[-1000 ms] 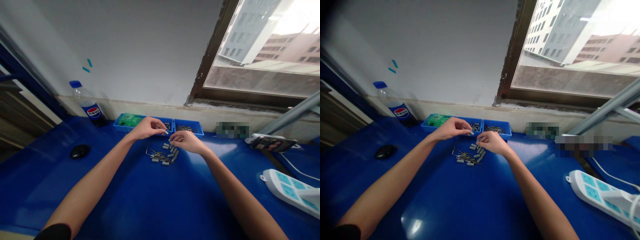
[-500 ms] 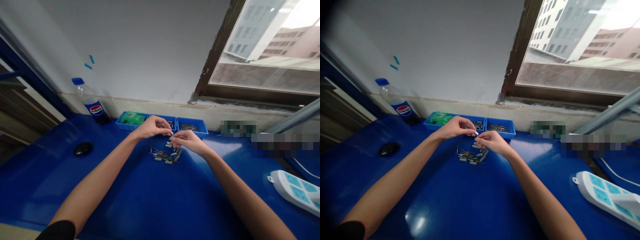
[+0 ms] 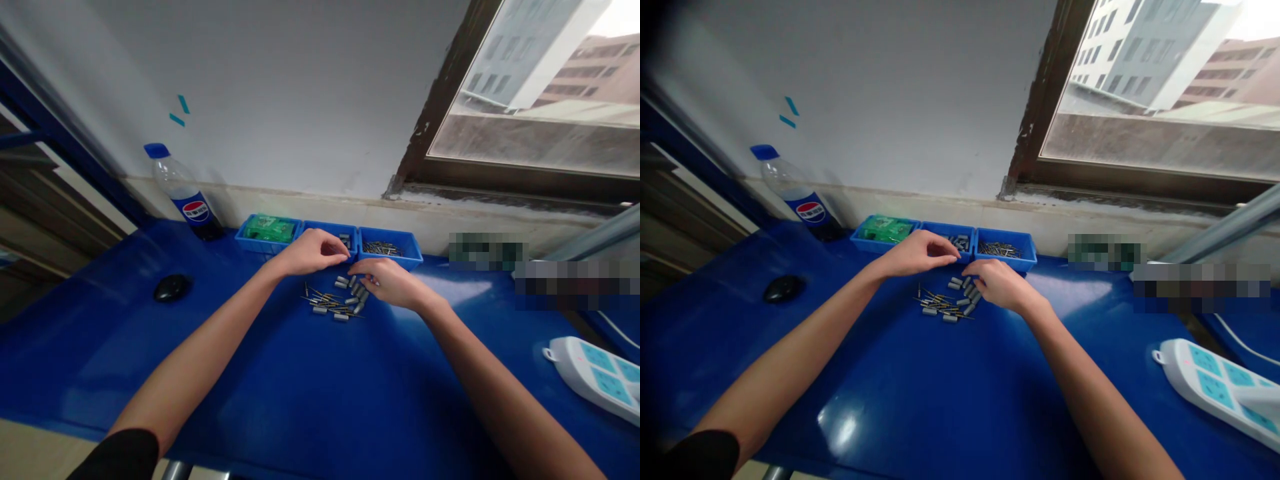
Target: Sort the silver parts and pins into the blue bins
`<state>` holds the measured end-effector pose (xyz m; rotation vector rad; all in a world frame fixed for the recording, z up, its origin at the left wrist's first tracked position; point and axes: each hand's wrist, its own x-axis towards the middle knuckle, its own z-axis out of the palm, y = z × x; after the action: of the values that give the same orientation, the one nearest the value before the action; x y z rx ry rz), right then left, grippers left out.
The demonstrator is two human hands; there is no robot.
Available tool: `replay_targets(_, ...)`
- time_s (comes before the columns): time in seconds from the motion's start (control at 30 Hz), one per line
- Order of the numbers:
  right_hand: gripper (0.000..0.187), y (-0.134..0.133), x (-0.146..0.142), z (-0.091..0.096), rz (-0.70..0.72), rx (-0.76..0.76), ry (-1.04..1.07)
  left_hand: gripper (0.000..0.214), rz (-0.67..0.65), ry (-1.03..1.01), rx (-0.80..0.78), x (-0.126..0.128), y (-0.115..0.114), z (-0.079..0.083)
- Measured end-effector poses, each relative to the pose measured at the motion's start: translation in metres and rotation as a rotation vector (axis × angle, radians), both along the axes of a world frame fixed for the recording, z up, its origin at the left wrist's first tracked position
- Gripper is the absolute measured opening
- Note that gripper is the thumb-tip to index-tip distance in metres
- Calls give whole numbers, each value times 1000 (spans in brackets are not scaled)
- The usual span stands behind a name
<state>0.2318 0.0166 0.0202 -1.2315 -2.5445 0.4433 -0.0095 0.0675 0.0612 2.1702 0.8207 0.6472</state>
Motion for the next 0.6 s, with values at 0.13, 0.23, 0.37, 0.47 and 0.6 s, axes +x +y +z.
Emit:
replay_targets(0.13,44,0,0,4,-57,34,-122,22,-107,124,10,1,-6,1)
replay_targets(0.23,37,-2,-1,9,-87,28,-200,24,-159,154,-23,1,-6,-3)
replay_targets(0.37,31,-7,-4,15,-137,73,-265,25,-157,155,-28,0,-4,-4)
replay_targets(0.47,31,-13,-9,18,-169,93,-335,25,-136,160,-7,-2,-3,-3)
replay_targets(0.6,30,-14,-15,17,-191,43,-373,25,-129,167,6,-4,-2,-2)
